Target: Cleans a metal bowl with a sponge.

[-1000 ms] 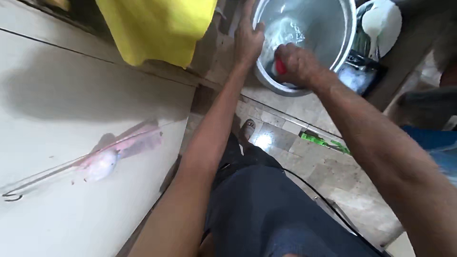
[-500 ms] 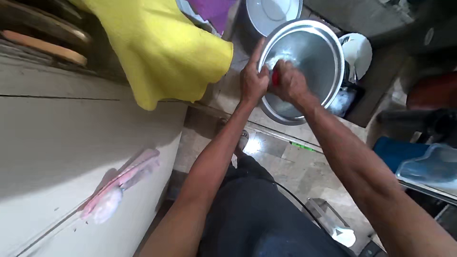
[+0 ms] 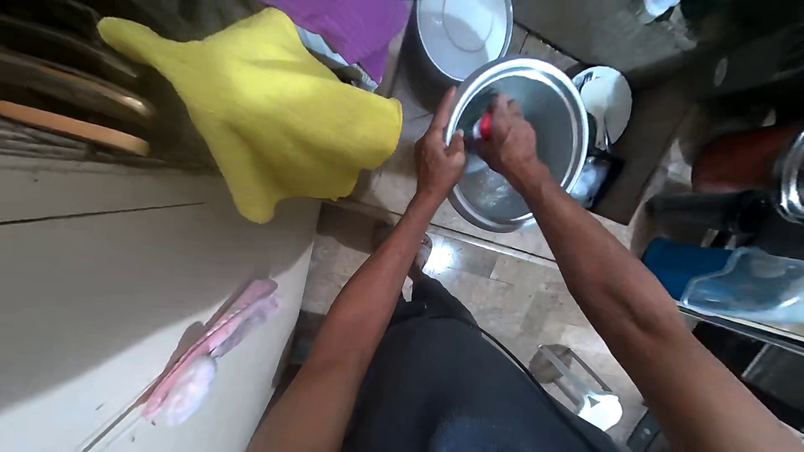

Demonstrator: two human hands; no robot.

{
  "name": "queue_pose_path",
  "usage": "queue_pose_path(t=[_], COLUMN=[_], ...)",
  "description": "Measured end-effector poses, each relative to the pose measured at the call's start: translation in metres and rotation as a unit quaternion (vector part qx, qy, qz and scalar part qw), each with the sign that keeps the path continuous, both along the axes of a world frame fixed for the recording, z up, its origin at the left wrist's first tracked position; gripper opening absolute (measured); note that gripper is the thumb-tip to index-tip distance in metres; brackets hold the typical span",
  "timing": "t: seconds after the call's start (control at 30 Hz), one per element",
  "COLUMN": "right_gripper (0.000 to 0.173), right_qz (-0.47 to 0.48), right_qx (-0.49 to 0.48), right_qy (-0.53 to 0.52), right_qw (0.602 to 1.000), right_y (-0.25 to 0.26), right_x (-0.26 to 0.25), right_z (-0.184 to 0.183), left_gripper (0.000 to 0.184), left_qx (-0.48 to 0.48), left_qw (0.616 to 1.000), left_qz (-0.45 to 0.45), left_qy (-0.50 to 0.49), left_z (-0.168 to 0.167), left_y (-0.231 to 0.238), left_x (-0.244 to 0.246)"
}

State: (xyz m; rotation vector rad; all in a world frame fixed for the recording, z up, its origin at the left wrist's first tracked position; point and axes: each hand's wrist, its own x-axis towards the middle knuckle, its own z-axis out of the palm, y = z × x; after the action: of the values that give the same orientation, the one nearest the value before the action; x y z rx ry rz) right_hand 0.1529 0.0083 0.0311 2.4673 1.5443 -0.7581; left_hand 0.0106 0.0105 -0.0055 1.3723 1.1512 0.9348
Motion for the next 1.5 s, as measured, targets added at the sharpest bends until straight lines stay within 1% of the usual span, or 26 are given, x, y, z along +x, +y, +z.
queue_pose_path(t=[0.03, 0.1, 0.13, 0.2, 0.23, 0.3, 0.37, 0.43, 0.5, 0.53, 0.6, 0.67, 0.73, 0.8, 0.83, 0.9, 0.93, 1.0, 1.03, 1.13, 1.2, 1.3, 1.37, 1.43, 1.5], right_gripper=[0.074, 0.076, 0.074, 0.068, 0.065, 0.056, 0.051, 0.064, 0.076, 0.078, 0.077, 0.072, 0.062, 0.055, 0.056, 0.071, 0.077, 0.084, 0.085, 0.081, 0.08, 0.087, 0.087, 0.08, 0.073], right_qz=[-0.018, -0.019, -0.005, 0.032, 0.049, 0.069, 0.051, -0.006, -0.056, -0.059, -0.028, 0.03, 0.083, 0.1, 0.09, 0.041, 0.012, -0.037, -0.052, -0.09, -0.131, -0.176, -0.148, -0.085, -0.009], right_qx=[-0.017, -0.061, -0.082, -0.112, -0.111, -0.065, -0.018, 0.001, -0.02, -0.044, -0.098, -0.131, -0.104, -0.028, 0.0, 0.018, 0.01, -0.032, -0.046, -0.03, 0.016, 0.071, 0.069, 0.052, 0.03], right_qy=[-0.02, -0.042, -0.038, -0.023, -0.013, 0.012, 0.017, -0.007, -0.049, -0.064, -0.062, -0.034, 0.006, 0.043, 0.054, 0.043, 0.023, -0.026, -0.046, -0.061, -0.048, -0.013, 0.0, 0.025, 0.056], right_qw=[0.999, 0.997, 0.996, 0.993, 0.993, 0.995, 0.998, 1.0, 0.997, 0.995, 0.993, 0.99, 0.991, 0.994, 0.994, 0.998, 1.0, 0.998, 0.997, 0.994, 0.99, 0.982, 0.987, 0.995, 0.998], right_y=[-0.004, -0.027, -0.042, -0.062, -0.062, -0.043, -0.011, 0.008, -0.001, -0.011, -0.042, -0.066, -0.066, -0.043, -0.026, -0.001, 0.001, -0.006, -0.016, -0.038, -0.035, -0.022, -0.017, -0.023, -0.04], right_x=[0.009, 0.022, 0.022, 0.008, -0.005, -0.027, -0.034, -0.018, 0.01, 0.022, 0.033, 0.021, -0.006, -0.021, -0.02, -0.004, 0.008, 0.029, 0.036, 0.041, 0.036, 0.016, -0.006, -0.029, -0.045], right_z=[0.005, 0.014, 0.017, 0.015, 0.012, 0.002, -0.003, -0.001, 0.006, 0.01, 0.013, 0.011, 0.001, -0.012, -0.015, -0.014, -0.011, -0.001, 0.003, 0.004, -0.004, -0.015, -0.016, -0.013, -0.007], left_gripper=[0.058, 0.058, 0.058, 0.057, 0.057, 0.058, 0.058, 0.057, 0.058, 0.057, 0.058, 0.058, 0.058, 0.057, 0.057, 0.057, 0.056, 0.055, 0.055, 0.051, 0.053, 0.058, 0.06, 0.063, 0.054], left_qx=[0.004, 0.002, -0.007, -0.021, -0.022, -0.011, 0.004, 0.008, 0.008, 0.009, -0.016, -0.032, -0.033, -0.023, -0.013, 0.006, 0.005, -0.015, -0.032, -0.06, -0.049, -0.021, -0.032, -0.064, -0.071], left_qw=[1.0, 1.0, 1.0, 1.0, 1.0, 1.0, 1.0, 1.0, 1.0, 1.0, 1.0, 0.999, 0.999, 1.0, 1.0, 0.999, 0.999, 0.997, 0.995, 0.994, 0.997, 0.999, 0.997, 0.993, 0.992], left_qz=[0.001, -0.002, -0.005, -0.005, -0.006, -0.008, -0.005, -0.004, -0.006, -0.006, -0.011, -0.015, -0.013, -0.015, -0.017, -0.019, -0.024, -0.031, -0.031, -0.027, -0.002, 0.037, 0.065, 0.087, 0.094], left_qy=[-0.003, -0.011, -0.01, -0.007, -0.003, 0.005, 0.004, 0.005, 0.011, 0.014, 0.023, 0.016, 0.01, 0.011, 0.01, 0.027, 0.042, 0.074, 0.085, 0.083, 0.056, 0.002, -0.023, -0.049, -0.05], left_z=[-0.001, -0.002, -0.001, 0.001, 0.001, 0.0, -0.002, -0.003, -0.002, -0.001, 0.001, 0.002, 0.001, -0.001, -0.002, -0.002, -0.001, 0.004, 0.006, 0.006, 0.004, 0.002, 0.008, 0.014, 0.014], left_y=[0.001, 0.002, 0.002, 0.001, 0.001, 0.002, 0.001, 0.002, 0.001, 0.004, 0.003, 0.003, 0.005, 0.006, 0.006, 0.007, 0.008, 0.012, 0.013, 0.013, 0.004, -0.038, -0.072, -0.099, -0.101], left_x=[0.0, 0.0, 0.0, 0.0, 0.0, 0.001, 0.001, -0.001, -0.001, -0.001, -0.001, 0.0, 0.0, 0.0, 0.0, 0.0, -0.002, -0.003, -0.002, 0.001, 0.0, -0.006, -0.013, -0.02, -0.028])
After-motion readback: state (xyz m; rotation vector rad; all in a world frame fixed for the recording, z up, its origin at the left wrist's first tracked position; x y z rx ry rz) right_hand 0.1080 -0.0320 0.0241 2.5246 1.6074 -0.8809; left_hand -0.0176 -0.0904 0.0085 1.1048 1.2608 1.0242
